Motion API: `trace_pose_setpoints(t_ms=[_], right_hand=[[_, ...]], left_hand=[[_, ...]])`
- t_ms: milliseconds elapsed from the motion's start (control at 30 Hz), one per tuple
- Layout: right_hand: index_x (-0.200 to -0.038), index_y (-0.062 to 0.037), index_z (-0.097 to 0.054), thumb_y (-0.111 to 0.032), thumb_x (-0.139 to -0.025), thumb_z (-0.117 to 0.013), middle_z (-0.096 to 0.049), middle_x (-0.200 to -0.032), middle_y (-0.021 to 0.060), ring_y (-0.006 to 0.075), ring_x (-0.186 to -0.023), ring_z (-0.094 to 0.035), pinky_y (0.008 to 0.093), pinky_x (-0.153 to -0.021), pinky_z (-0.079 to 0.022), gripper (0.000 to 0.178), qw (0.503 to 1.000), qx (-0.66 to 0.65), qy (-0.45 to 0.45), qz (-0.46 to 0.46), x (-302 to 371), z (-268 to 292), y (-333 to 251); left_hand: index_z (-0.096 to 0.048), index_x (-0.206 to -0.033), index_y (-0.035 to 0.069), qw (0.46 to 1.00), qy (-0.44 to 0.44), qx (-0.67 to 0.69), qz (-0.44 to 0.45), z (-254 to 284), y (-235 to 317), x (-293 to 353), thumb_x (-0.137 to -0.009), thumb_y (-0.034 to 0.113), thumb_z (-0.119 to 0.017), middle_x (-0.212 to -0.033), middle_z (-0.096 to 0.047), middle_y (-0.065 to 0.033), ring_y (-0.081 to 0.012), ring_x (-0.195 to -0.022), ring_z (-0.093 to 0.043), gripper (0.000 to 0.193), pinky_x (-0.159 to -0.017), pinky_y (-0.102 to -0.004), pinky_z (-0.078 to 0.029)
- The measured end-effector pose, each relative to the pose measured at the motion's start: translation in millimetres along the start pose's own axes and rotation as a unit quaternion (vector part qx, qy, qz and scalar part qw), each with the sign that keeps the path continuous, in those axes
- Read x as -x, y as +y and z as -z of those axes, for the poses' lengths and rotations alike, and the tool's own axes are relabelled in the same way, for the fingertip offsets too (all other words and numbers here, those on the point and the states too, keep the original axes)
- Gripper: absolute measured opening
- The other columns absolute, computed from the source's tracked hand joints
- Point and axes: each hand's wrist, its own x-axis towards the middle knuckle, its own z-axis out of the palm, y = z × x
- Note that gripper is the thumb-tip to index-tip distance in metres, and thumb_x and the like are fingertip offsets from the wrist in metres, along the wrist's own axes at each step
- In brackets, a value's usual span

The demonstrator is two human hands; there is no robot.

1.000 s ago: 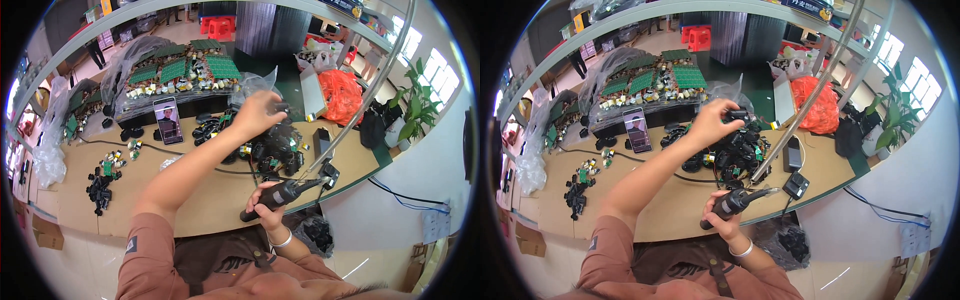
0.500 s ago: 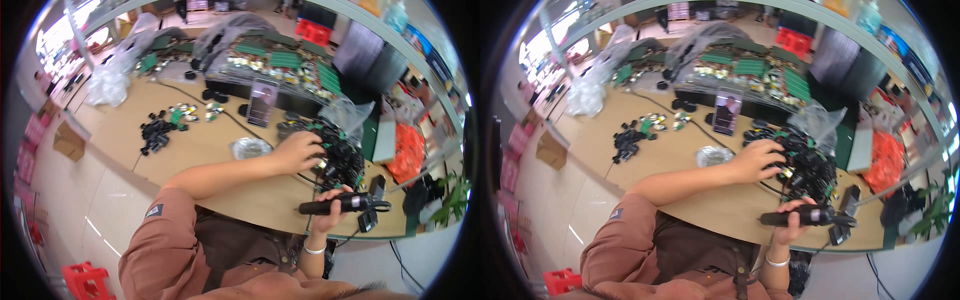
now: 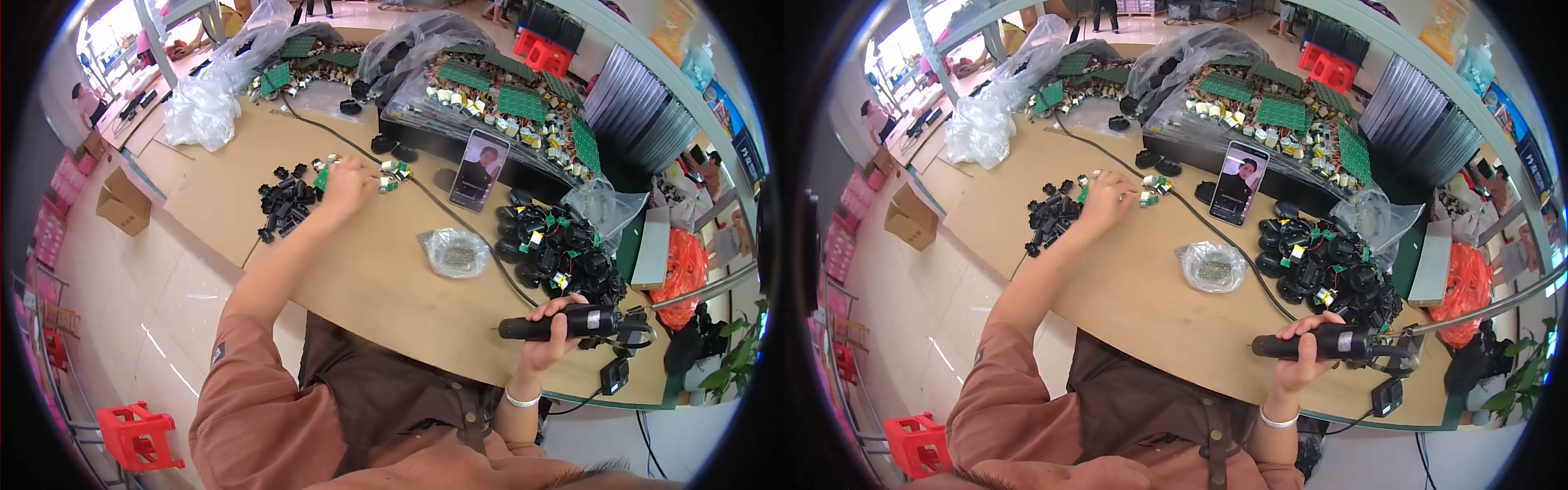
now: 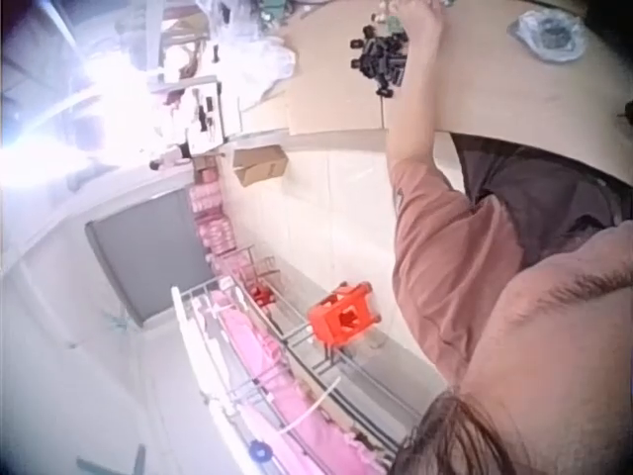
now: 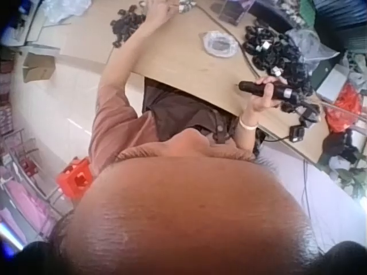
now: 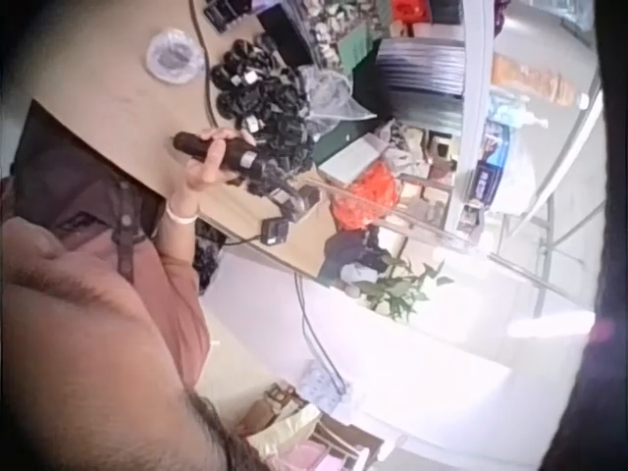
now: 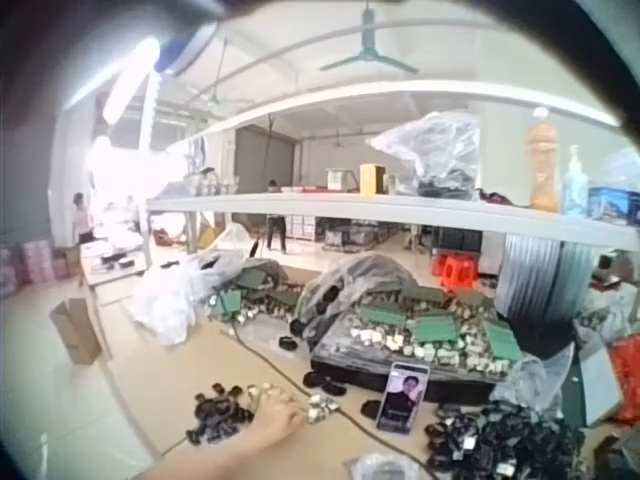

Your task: The person assembles electronic components by inserting circuit boards and batteries into plastic housings, then secures them with screws using an electric screwdriver.

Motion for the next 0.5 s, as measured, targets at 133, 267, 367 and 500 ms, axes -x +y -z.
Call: trace_pose_setpoints(t_ms=[133, 267, 367, 500], right_hand=[[-0.116, -0.0015, -0.039, -0.016, -0.080, -0.059, -0.049, -0.079, 0.0091, 0.0185, -0.064, -0.053, 0.0328, -0.058, -0.051, 0.044, 1.000, 0.009, 0.004, 0.003, -2, -8, 4], [-0.113, -0.0012, -0.040, -0.024, -0.083, -0.058, -0.052, -0.083, 0.0109, 0.0210, -0.072, -0.056, 0.0354, -0.067, -0.051, 0.042, 0.998, 0.053, 0.012, -0.020, -4, 14, -1], [-0.110, -0.0006, -0.045, -0.031, -0.086, -0.057, -0.056, -0.088, 0.0114, 0.0216, -0.081, -0.057, 0.0350, -0.074, -0.050, 0.040, 0.989, 0.129, -0.003, -0.071, -4, 43, -15], [-0.104, 0.0025, -0.052, -0.033, -0.084, -0.061, -0.060, -0.086, 0.0096, 0.0172, -0.081, -0.057, 0.0285, -0.071, -0.047, 0.042, 0.943, 0.317, -0.013, -0.101, 3, 57, -38]], left_hand=[[-0.063, -0.101, 0.010, 1.000, -0.011, -0.007, -0.024, -23, 14, -9, -0.075, 0.023, -0.066, -0.097, -0.054, -0.0074, -0.0234, -0.099, -0.049, 0.030, -0.077, -0.0393, -0.037], [-0.063, -0.102, 0.012, 0.996, 0.021, 0.009, 0.084, -53, -9, -31, -0.076, 0.026, -0.065, -0.102, -0.055, -0.0074, -0.0244, -0.102, -0.049, 0.030, -0.081, -0.0406, -0.038], [-0.063, -0.103, 0.013, 0.989, -0.102, -0.012, 0.102, -50, -25, -40, -0.077, 0.025, -0.063, -0.106, -0.057, -0.0076, -0.0257, -0.105, -0.050, 0.029, -0.085, -0.0417, -0.038], [-0.060, -0.109, 0.010, 0.986, -0.135, 0.027, 0.089, -35, -35, -47, -0.080, 0.019, -0.062, -0.099, -0.063, -0.0100, -0.0274, -0.095, -0.057, 0.031, -0.083, -0.0394, -0.043]])
